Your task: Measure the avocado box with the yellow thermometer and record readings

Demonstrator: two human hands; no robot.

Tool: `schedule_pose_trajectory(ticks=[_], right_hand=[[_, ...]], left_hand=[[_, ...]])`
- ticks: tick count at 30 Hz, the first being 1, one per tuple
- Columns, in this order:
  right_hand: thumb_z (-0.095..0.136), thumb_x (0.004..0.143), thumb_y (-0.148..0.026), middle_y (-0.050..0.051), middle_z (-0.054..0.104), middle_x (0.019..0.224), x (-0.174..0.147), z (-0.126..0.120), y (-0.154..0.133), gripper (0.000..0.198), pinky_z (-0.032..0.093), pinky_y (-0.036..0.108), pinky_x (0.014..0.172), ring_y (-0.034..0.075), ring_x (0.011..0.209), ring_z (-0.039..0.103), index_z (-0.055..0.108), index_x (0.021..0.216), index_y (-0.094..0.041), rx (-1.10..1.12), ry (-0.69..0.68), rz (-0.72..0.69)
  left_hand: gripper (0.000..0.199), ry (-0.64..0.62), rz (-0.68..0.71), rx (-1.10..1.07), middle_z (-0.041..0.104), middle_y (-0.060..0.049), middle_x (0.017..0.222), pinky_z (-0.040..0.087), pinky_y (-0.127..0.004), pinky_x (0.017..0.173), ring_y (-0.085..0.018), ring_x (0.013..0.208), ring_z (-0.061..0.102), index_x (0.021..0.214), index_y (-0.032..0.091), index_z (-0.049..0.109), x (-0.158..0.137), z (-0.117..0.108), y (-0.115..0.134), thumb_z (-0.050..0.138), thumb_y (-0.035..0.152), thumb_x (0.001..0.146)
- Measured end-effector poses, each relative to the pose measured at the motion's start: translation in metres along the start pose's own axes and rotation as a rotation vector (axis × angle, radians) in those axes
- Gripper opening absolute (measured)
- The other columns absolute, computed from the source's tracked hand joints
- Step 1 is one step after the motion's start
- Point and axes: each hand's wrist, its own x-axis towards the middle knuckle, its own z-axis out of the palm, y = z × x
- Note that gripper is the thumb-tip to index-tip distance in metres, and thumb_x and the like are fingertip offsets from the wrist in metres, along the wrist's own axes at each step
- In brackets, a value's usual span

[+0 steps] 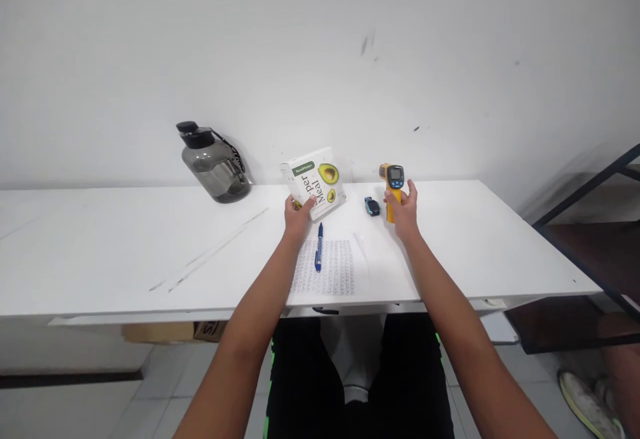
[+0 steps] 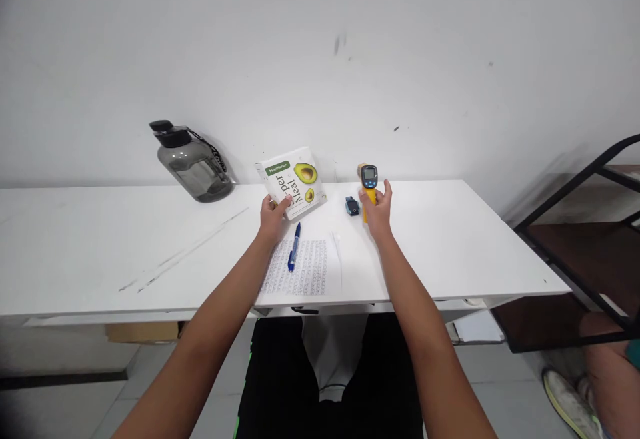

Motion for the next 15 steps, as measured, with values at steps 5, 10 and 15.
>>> schedule_pose_trajectory(ticks=[5,10,15], right_hand=[[0.076,0.079,-0.047,0.008,0.071,0.117,-0.017,0.017,0.007,0.111,0.058,0.04,0.092,0.023,0.097,0.069,0.013,0.167,-0.025,0.042,-0.21,-0.133],[0.07,0.086,-0.045,0.007,0.073,0.104,-0.037,0.032,0.013,0.095,0.058,0.042,0.078,0.021,0.075,0.064,0.021,0.166,-0.025,-0.015,-0.275,-0.27],[0.066,0.087,-0.043,0.006,0.072,0.102,-0.041,0.031,0.015,0.093,0.058,0.044,0.075,0.023,0.074,0.066,0.02,0.165,-0.026,-0.134,-0.242,-0.365]], left_hand=[[0.052,-0.04,0.025,-0.155,0.077,-0.009,0.123,0.06,-0.045,0.107,-0.026,0.115,0.074,0.116,0.022,0.065,-0.004,0.001,0.006,0.089,0.042,0.074],[0.058,-0.075,0.047,-0.258,0.077,-0.007,0.127,0.061,-0.042,0.104,-0.027,0.117,0.074,0.123,0.024,0.068,-0.007,0.002,0.012,0.089,0.041,0.072],[0.068,-0.073,0.082,-0.185,0.076,-0.01,0.129,0.06,-0.044,0.107,-0.031,0.123,0.071,0.13,0.022,0.067,-0.011,0.005,0.014,0.092,0.038,0.069]])
